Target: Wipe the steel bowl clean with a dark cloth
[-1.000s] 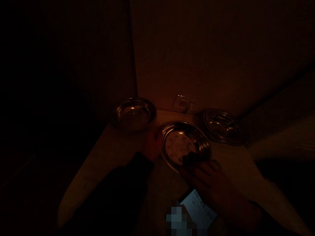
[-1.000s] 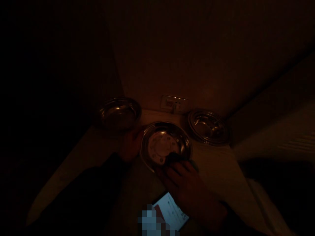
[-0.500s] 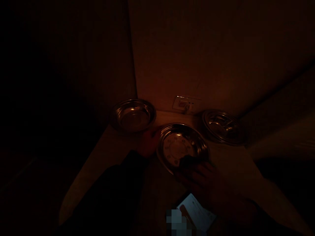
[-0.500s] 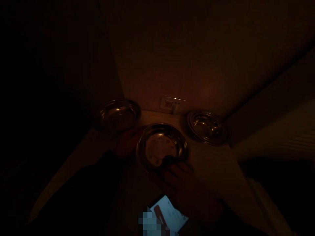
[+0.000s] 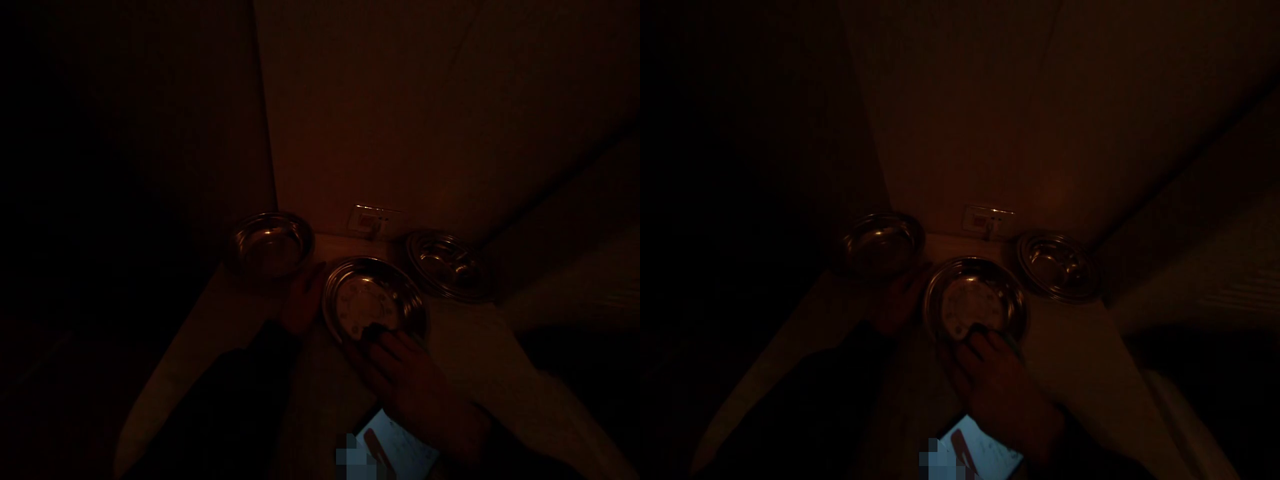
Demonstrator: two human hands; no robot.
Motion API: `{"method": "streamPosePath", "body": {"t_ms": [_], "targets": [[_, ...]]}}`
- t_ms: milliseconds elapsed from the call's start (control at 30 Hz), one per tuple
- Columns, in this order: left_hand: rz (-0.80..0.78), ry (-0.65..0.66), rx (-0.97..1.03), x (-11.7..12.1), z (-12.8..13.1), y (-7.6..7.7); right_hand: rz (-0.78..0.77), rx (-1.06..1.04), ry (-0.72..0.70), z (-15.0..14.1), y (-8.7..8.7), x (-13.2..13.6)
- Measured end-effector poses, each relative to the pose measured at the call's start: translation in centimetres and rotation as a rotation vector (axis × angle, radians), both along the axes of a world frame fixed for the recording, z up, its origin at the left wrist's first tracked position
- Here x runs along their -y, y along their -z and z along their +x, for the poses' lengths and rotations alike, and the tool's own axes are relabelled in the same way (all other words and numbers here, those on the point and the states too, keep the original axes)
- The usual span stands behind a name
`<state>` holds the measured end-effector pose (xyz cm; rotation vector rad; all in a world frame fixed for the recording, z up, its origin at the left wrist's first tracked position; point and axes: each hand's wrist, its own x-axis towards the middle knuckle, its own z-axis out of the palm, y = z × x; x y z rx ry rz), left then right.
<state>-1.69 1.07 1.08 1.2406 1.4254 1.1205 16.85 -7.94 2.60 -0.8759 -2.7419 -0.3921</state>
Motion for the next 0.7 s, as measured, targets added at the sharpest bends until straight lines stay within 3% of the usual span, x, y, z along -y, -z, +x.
{"method": "streamPosePath", "body": {"t_ms": [267, 533, 700], "targets": [[0.139, 0.043, 0.003, 0.8, 1.0, 1.5, -0.053, -0.065, 0.002, 0.1, 0.1, -0.1], [0.069, -0.04, -0.004, 0.4, 0.7, 0.9, -0.08, -0.011, 0.01, -2.9, -0.4, -0.8], [0.09, 0.011, 0.012, 0.1, 0.2, 0.9, -0.071, -0.023, -0.079, 0.7, -0.2, -0.5]]}}
